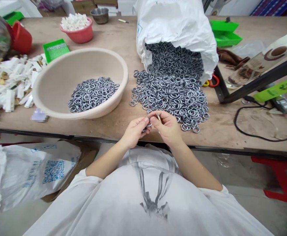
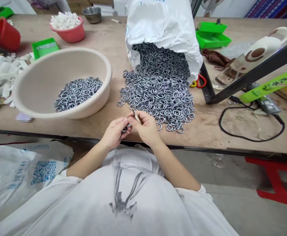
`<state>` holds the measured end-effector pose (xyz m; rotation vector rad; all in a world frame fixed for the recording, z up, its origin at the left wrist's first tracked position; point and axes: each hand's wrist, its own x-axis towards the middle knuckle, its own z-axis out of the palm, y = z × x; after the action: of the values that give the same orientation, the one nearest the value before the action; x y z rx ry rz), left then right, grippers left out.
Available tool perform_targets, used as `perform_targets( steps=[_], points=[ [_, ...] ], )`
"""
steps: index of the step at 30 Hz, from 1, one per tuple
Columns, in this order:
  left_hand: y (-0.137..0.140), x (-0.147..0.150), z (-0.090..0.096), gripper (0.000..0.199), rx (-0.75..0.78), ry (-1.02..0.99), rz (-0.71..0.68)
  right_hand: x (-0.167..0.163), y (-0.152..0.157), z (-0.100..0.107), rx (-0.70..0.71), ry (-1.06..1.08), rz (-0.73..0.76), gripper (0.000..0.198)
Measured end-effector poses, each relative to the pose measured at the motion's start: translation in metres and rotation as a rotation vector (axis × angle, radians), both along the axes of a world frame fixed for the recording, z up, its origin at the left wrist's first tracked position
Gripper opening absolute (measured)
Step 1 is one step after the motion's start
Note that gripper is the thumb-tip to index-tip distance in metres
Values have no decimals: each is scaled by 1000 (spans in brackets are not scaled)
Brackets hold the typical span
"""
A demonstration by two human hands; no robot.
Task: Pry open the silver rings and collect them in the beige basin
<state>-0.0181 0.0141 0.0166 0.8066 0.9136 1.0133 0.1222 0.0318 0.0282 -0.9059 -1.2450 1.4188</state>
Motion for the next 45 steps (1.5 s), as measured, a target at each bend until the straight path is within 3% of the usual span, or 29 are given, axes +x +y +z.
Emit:
perform_targets(
  steps=[6, 11, 15, 19, 25, 30, 35, 39, 43, 45],
  points=[
    [-1, 2, 0, 50, -28, 16, -64, -2, 5, -5, -22, -14, -6, 43],
    [-2, 6, 0, 50, -1, 0, -48, -2, 5, -18, 64, -92, -161, 46],
    [-4, 6, -1, 51, -30, -46, 49, 3, -1, -25, 100, -155, -52, 49],
    [-6, 7, 2, 54, -8, -99, 33, 6, -2, -23, 114, -215, -5, 44],
    [-7, 5, 8, 58, -64, -150, 76, 10, -13, -4, 510, -580, -22, 47],
    [-8, 6, 6, 61, -85, -143, 129, 8, -16, 3, 584, -741, -3, 46],
    [-9, 5, 3, 60, -52, -138, 140, 9, -16, 4, 541, -783, 51, 47],
    [-14, 3, 3, 60, 0, -127, 74, 10, -13, -2, 434, -690, 111, 50],
    [-20, 0, 6, 59, 74, -171, -154, 15, 5, -17, 208, -479, -127, 56],
    [-19, -4, 8, 58, 41, -223, -160, 17, 13, -23, 144, -449, -188, 56]
  ],
)
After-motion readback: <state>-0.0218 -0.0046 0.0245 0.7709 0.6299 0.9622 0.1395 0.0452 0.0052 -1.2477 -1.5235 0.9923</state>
